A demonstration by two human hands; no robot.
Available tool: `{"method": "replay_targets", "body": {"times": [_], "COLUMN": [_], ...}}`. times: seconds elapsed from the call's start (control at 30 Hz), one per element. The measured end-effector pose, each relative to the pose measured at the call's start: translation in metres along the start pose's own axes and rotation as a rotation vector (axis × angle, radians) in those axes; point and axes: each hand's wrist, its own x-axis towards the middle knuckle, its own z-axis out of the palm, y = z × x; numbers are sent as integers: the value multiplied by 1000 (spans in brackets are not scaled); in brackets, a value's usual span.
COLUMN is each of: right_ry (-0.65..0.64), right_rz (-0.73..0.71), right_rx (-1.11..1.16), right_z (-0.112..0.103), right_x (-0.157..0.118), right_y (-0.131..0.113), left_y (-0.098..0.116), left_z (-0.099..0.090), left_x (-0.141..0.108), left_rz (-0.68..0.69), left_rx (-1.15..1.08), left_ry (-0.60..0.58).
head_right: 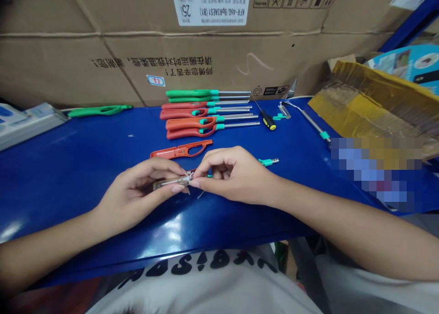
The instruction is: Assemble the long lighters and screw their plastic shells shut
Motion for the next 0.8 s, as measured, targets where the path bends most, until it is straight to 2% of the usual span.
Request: {"method": "replay_targets", "body": {"times": [0.23, 0.3, 0.47, 0.57, 0.67, 0.8], "right_ry": [34, 34, -243, -314, -316, -245], "right_rz": [-26, -79, -288, -313, -283, -243], "right_rx": [-81, -158, -586, -758, -665, -461], "right_z": [-1, -6, -18, -17, -14, -15], "right_x": [0, 0, -3, -4, -3, 0], "right_y": [-1, 1, 10, 14, 15, 16], "left_y": [-2, -3, 0, 2, 2, 1], "left_z": [-2, -2, -3, -3, -3, -2], "left_x": [0, 1, 3, 4, 5, 8], "left_rz": [-14, -31, -41, -71, -132, -199], "left_rx": [-19, -9, -4, 10, 14, 8], "left_ry": [27, 35, 26, 29, 51, 71]}}
